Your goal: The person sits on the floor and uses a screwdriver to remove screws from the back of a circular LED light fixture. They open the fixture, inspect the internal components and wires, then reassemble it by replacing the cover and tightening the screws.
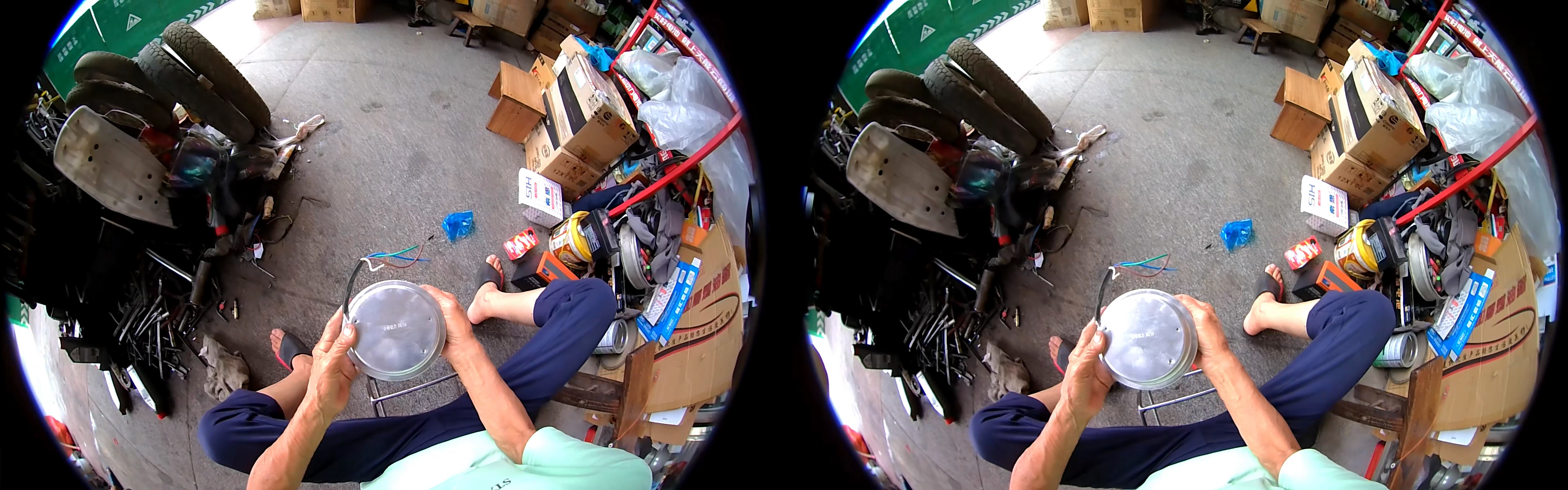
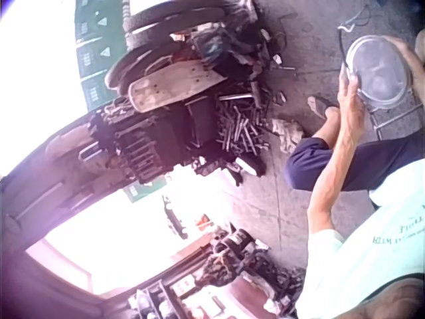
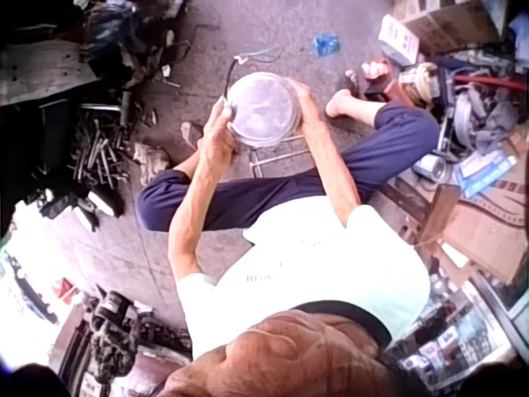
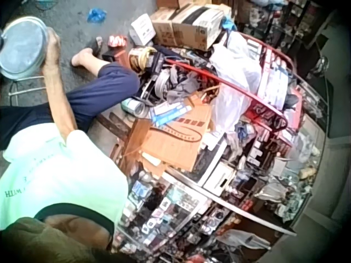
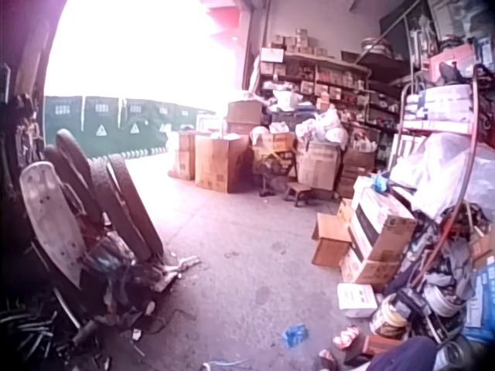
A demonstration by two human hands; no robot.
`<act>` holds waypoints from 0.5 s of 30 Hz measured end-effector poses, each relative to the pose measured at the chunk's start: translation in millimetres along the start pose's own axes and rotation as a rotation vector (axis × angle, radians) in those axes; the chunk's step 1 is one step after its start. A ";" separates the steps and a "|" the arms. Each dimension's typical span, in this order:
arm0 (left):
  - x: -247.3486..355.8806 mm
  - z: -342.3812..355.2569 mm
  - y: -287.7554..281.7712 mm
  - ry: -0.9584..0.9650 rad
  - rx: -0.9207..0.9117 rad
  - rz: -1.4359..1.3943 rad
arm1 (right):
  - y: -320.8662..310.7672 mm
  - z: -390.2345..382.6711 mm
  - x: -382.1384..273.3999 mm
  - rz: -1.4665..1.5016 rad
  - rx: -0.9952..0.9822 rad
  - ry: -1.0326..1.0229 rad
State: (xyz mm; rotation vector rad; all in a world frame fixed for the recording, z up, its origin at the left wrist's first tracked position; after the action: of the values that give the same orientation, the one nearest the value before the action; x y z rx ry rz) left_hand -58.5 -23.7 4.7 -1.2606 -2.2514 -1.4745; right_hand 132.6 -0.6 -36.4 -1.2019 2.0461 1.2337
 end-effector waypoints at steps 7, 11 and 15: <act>-4.7 -1.4 0.9 -0.045 -0.061 0.041 | -7.5 0.7 -5.1 0.000 0.030 -0.002; -4.7 1.7 0.7 -0.081 -0.082 0.014 | -10.8 2.2 -4.5 -0.039 0.048 -0.021; -3.5 0.6 4.1 -0.072 -0.058 -0.022 | -8.3 1.2 -4.2 -0.071 0.037 -0.008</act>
State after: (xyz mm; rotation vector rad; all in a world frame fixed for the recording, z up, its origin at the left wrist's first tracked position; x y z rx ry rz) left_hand -53.2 -24.5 5.3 -1.3297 -2.2905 -1.5367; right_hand 141.8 0.6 -37.8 -1.2396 1.9934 1.1610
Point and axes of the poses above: each hand's wrist, its own z-axis towards the middle knuckle, its own y-axis out of the palm, x = y × z, the point moved 2 cm from there along z, towards the middle knuckle, and after that the axes turned 6 degrees about -z, right-handed, at the moved point
